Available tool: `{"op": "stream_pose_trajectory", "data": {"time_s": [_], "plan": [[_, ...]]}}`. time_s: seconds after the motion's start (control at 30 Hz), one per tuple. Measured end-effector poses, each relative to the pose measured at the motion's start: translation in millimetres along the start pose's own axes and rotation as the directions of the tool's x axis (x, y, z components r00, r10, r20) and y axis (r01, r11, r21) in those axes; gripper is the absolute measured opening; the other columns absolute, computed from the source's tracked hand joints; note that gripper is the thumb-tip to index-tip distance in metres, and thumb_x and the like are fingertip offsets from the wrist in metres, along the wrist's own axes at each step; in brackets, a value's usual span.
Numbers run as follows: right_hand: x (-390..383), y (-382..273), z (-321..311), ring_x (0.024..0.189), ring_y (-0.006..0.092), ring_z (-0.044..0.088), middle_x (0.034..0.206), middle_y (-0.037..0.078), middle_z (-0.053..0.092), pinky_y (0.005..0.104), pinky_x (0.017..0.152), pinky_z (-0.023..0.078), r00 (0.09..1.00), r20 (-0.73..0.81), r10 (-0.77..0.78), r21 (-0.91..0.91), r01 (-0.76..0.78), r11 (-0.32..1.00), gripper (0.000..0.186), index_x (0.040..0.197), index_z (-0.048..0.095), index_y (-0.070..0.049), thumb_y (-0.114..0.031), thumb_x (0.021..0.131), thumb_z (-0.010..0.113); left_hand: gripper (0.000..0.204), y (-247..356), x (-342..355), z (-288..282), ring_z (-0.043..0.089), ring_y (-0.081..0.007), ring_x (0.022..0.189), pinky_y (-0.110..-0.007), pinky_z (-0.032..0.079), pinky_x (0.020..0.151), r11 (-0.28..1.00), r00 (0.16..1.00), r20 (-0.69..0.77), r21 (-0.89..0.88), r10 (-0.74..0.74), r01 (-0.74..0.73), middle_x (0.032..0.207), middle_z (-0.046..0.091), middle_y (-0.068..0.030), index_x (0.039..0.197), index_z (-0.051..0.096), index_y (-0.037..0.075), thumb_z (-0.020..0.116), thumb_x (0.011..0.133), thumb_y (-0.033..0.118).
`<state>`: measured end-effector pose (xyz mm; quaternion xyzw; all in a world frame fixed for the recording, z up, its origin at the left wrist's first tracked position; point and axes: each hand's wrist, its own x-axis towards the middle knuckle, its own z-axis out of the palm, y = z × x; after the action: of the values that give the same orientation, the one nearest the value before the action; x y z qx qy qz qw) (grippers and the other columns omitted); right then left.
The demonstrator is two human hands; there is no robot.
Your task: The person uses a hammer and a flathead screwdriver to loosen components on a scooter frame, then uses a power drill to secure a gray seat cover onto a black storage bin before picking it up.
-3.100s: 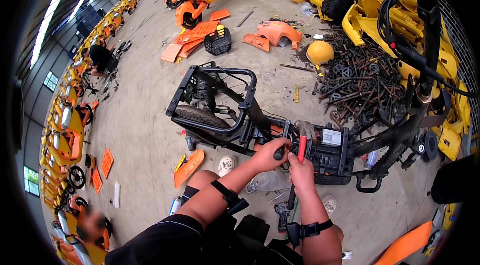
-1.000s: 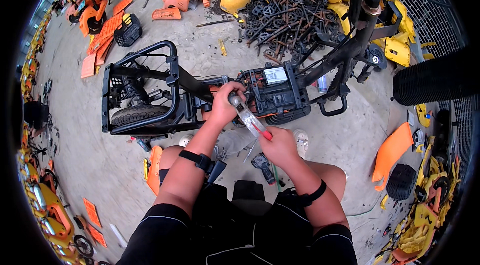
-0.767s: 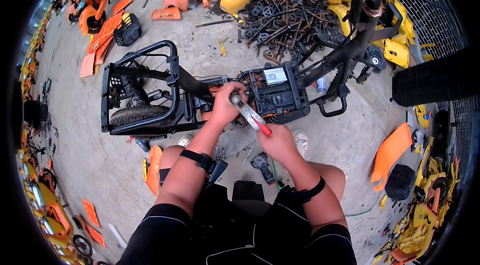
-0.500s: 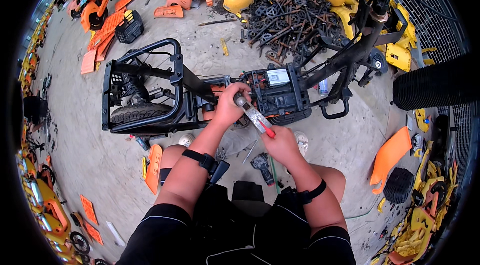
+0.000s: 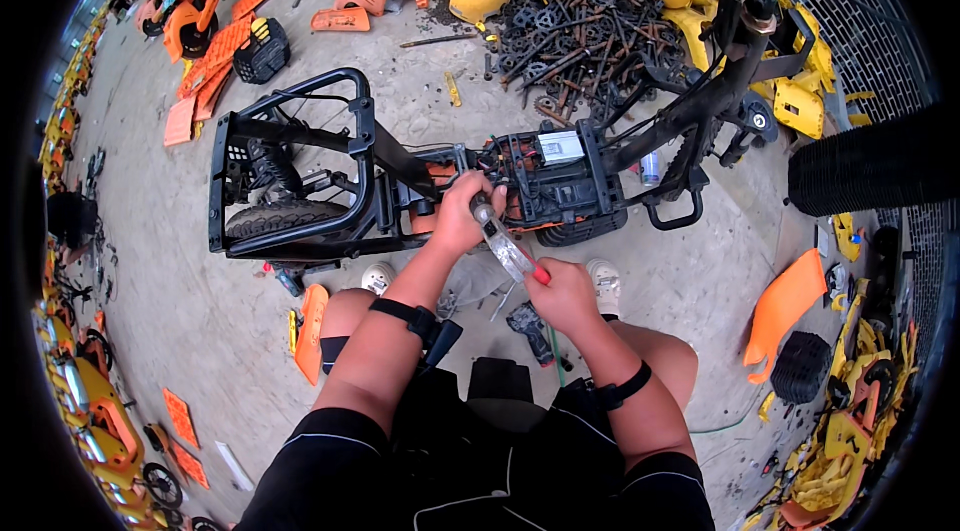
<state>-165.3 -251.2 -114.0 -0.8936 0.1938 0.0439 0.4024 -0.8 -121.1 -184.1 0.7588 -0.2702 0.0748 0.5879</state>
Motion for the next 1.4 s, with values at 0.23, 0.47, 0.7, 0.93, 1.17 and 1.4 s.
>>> {"op": "stream_pose_trajectory", "data": {"time_s": [0.23,0.47,0.7,0.93,1.17,1.4], "plan": [[-17.2,12.1,0.1,0.055,0.0406,0.051,0.059,0.016,0.047,0.0433,0.051,0.041,0.890,-0.173,-0.422,0.091,0.441,0.893,0.034,0.064,0.049,-0.001,-0.018,0.082,0.073,0.024,0.8,-6.9,-4.9,0.057,-0.0354,0.074,-0.043,0.048,0.068,1.000,1.000,0.020,-0.002,-0.024,0.024,0.072,0.056,-0.0138,0.076,0.053,0.003,0.075,0.082,0.008],[-19.2,0.7,12.0,0.063,0.0455,0.058,0.064,0.020,0.056,0.0472,0.058,0.047,0.974,-0.105,-0.203,0.050,0.209,0.977,0.023,0.068,0.054,-0.001,-0.014,0.078,0.070,0.025,-7.4,-12.3,-5.7,0.057,-0.0332,0.073,-0.042,0.048,0.066,0.999,0.998,0.049,-0.006,-0.035,0.035,0.072,0.057,-0.0125,0.075,0.053,0.003,0.075,0.083,0.007],[-19.3,16.9,19.6,0.059,0.0426,0.054,0.062,0.019,0.052,0.0457,0.054,0.044,0.958,-0.176,-0.224,0.071,0.240,0.968,0.024,0.068,0.052,-0.001,-0.011,0.079,0.071,0.025,-3.8,-7.5,0.2,0.056,-0.0332,0.072,-0.042,0.047,0.066,0.999,0.998,0.055,-0.024,0.025,-0.023,0.073,0.058,-0.0126,0.075,0.053,0.004,0.076,0.083,0.008],[-40.8,-12.1,2.3,0.063,0.0439,0.058,0.068,0.023,0.057,0.0470,0.056,0.046,0.943,-0.178,-0.283,0.201,0.316,0.927,0.022,0.070,0.057,0.001,-0.014,0.081,0.070,0.026,-8.0,-14.5,-3.0,0.053,-0.0305,0.068,-0.039,0.044,0.064,1.000,0.999,0.036,-0.008,0.020,-0.020,0.071,0.054,-0.0116,0.075,0.050,0.004,0.075,0.081,0.003],[-45.8,-28.7,-9.7,0.051,0.0297,0.053,0.059,0.013,0.049,0.0351,0.049,0.041,0.888,-0.293,-0.353,0.303,0.437,0.847,0.017,0.066,0.053,-0.003,-0.004,0.072,0.069,0.026,-7.9,-9.9,3.1,0.054,-0.0307,0.069,-0.038,0.045,0.066,0.998,0.998,0.052,0.039,0.045,-0.047,0.070,0.053,-0.0119,0.075,0.051,0.003,0.076,0.080,0.006],[-46.1,-19.0,-4.0,0.052,0.0349,0.044,0.062,0.017,0.045,0.0393,0.049,0.037,0.861,-0.254,-0.440,0.114,0.478,0.871,0.020,0.067,0.049,-0.002,-0.001,0.077,0.067,0.026,-7.1,-8.8,-1.1,0.054,-0.0314,0.069,-0.039,0.045,0.065,0.999,0.999,0.021,0.035,0.038,-0.038,0.071,0.054,-0.0118,0.075,0.051,0.004,0.076,0.081,0.007]]}}
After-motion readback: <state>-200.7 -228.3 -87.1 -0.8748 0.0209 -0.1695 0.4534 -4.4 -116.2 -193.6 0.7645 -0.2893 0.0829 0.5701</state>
